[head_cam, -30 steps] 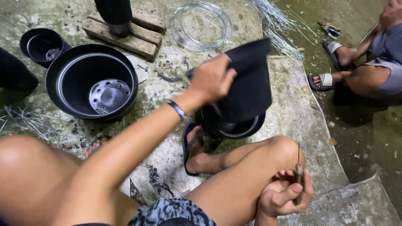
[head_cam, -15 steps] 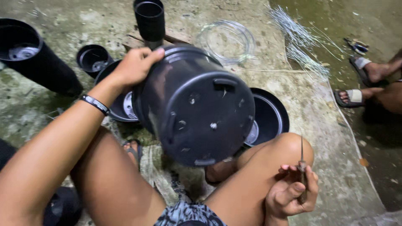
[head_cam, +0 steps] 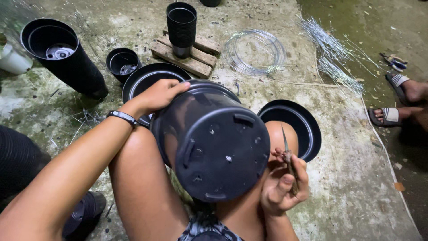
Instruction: The person uses a knife to punch and enlarge holes in the bottom of a black plastic pot. They rotate the pot to access different spots and continue cutting through the plastic base.
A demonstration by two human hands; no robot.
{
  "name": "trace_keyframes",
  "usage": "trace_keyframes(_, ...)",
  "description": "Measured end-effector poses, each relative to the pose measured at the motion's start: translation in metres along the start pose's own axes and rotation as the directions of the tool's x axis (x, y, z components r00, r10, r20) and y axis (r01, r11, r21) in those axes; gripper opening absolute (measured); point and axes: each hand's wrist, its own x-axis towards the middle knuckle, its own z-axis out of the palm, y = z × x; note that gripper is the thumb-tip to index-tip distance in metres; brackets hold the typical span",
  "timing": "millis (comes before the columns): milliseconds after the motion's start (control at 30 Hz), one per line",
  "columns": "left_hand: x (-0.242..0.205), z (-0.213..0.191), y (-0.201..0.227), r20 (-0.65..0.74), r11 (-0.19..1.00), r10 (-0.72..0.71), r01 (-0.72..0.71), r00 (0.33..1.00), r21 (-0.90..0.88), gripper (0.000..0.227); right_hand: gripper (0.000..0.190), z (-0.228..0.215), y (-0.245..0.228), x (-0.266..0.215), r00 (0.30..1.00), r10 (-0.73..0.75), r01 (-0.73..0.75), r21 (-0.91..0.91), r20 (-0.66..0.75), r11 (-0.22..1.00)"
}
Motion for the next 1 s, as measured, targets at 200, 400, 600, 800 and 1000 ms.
trace_keyframes(200, 0.002, -0.004, -0.002, -0.116, 0.978, 0.051, -0.026, 0.992, 0.208, 0.053, 0.044, 0.003, -0.007, -0.002, 0.997, 0.065, -0.064, -0.013, 0.051, 0.998)
trace_keyframes(400, 0.019, -0.005, -0.023, -0.015, 0.999, 0.047, -0.047, 0.999, -0.006, 0.052, 0.043, 0.002, -0.009, -0.003, 0.997, 0.005, 0.003, -0.1, 0.077, 0.995)
trace_keyframes(600, 0.007, -0.049, -0.123, -0.154, 0.954, -0.046, 0.089, 0.987, 0.285, 0.045, 0.042, -0.009, -0.011, -0.001, 0.998, 0.028, -0.02, -0.121, 0.059, 0.992)
trace_keyframes(800, -0.133, -0.01, -0.251, 0.435, 0.296, -0.566, -0.32, 0.7, 0.9, 0.042, 0.041, -0.018, -0.013, -0.003, 0.999, -0.004, 0.009, -0.145, 0.038, 0.989)
trace_keyframes(1000, -0.228, 0.075, -0.248, 0.552, 0.547, -0.499, -0.252, 0.668, 0.798, 0.043, 0.038, -0.011, -0.016, 0.001, 0.996, 0.016, -0.003, -0.152, 0.085, 0.988)
